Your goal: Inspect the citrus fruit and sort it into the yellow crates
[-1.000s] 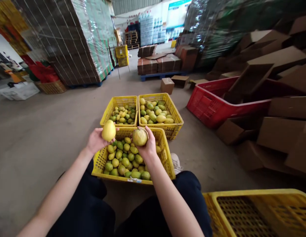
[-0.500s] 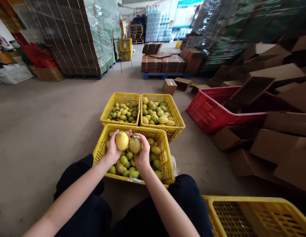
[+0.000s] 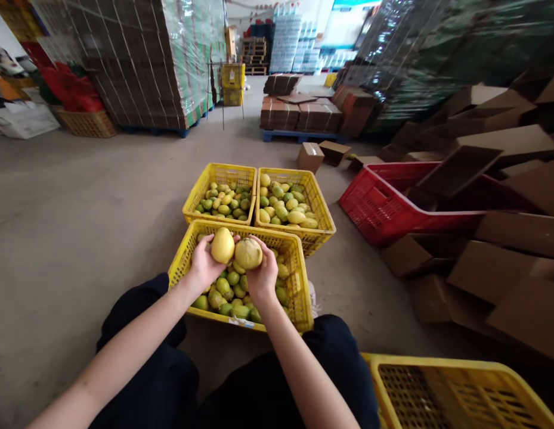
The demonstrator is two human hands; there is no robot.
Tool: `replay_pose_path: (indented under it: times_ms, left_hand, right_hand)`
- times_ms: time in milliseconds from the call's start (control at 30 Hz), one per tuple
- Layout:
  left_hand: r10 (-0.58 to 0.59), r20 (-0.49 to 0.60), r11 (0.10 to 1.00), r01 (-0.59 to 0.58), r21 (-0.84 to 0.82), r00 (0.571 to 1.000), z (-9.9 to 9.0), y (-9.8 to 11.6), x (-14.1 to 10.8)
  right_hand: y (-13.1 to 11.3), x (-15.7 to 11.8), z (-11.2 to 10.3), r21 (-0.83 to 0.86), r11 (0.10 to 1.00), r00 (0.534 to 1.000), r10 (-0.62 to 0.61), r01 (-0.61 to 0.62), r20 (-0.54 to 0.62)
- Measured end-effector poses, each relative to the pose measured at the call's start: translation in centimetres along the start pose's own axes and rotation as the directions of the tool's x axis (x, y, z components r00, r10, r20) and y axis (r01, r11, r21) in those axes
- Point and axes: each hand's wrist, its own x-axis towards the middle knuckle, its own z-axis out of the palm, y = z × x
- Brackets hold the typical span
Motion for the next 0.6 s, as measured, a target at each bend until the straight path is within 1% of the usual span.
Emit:
replay_pose_path:
  times_ms: [100,233,367,500,600]
  left_hand:
    - [-0.048,-0.034,0.998,0.047,-0.050,0.998,0.0,-0.1,0.3]
    - [-0.093,-0.078,0.994,0.087,-0.073,0.993,-0.3,0.0,0.8]
    - [-0.093,-0.098,0.995,0.088,-0.049,0.991,-0.8,-0.1,1.1]
    - [-0.086,-0.089,0.996,0.084,-0.019,0.992,-1.0,-0.3,1.4]
    - [-0.094,-0.100,0.995,0.092,-0.031,0.990,-0.9,-0.3,1.4]
  right_hand:
    - [-0.3,0.4,-0.1,0.038,0.999,0.999,0.032,-0.033,0.023]
    - [0.1,1.0,-0.2,0.049,0.994,0.994,0.103,-0.101,-0.035]
    - [0.5,1.3,-0.2,0.067,0.981,0.980,0.187,-0.182,-0.074]
    - [0.3,1.3,0.0,0.086,0.978,0.977,0.199,-0.192,-0.072]
    - [0.1,1.0,0.3,0.112,0.971,0.971,0.222,-0.211,-0.094]
